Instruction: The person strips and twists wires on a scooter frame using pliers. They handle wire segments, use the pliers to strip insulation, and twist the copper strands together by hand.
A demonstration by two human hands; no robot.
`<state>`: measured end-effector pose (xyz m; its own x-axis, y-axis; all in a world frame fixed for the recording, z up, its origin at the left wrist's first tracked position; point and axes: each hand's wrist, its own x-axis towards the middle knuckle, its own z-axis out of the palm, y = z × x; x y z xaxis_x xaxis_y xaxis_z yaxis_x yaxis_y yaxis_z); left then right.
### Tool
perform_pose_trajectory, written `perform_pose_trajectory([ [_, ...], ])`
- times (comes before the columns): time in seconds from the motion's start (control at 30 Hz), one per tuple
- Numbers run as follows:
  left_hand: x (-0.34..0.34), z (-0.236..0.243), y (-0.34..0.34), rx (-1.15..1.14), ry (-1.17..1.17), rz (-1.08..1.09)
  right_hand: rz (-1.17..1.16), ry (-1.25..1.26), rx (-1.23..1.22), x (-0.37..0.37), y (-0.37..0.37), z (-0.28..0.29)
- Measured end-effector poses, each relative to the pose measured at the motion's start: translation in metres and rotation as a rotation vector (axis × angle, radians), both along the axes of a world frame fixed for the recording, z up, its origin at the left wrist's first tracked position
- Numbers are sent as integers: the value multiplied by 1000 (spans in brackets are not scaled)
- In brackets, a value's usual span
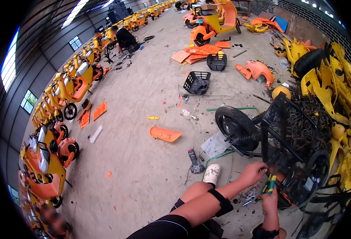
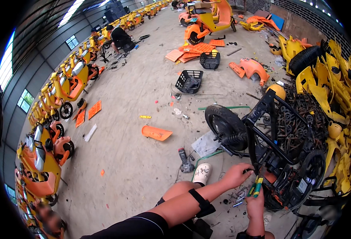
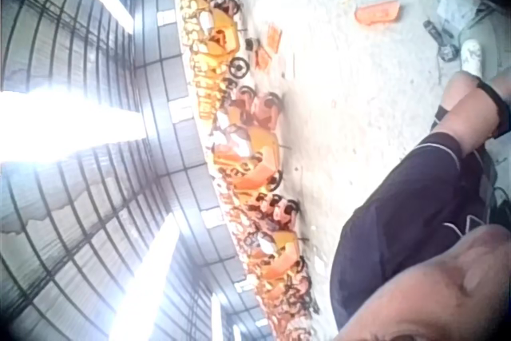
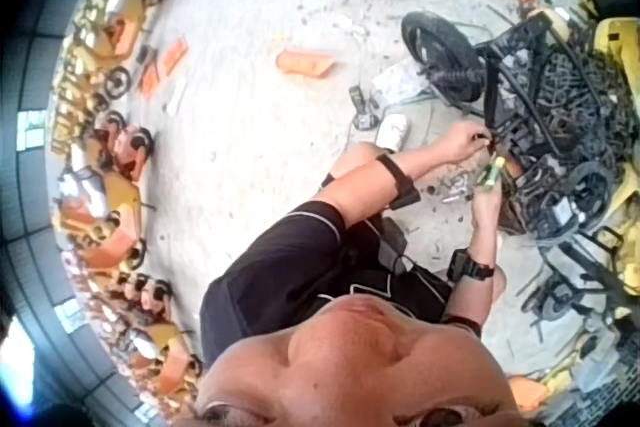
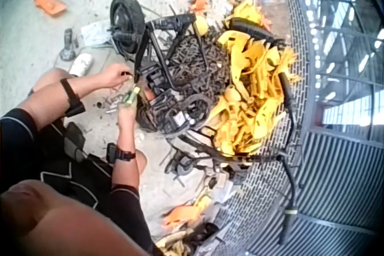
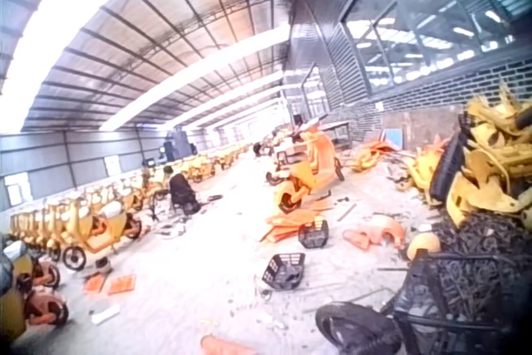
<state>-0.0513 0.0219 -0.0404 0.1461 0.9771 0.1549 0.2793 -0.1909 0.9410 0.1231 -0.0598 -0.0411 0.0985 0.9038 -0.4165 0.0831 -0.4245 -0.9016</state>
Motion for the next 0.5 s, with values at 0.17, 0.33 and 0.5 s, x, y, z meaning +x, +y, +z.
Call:
perform_pose_trajectory([
  [0.17,23,7,-12,76,7,17,65,-52,-30,12,-6,1],
  [0.33,50,15,-21,113,30,9,26,98,-134,49,-8,-14],
  [0.5,74,21,-25,73,32,-25,5,155,-158,75,-10,-4],
])
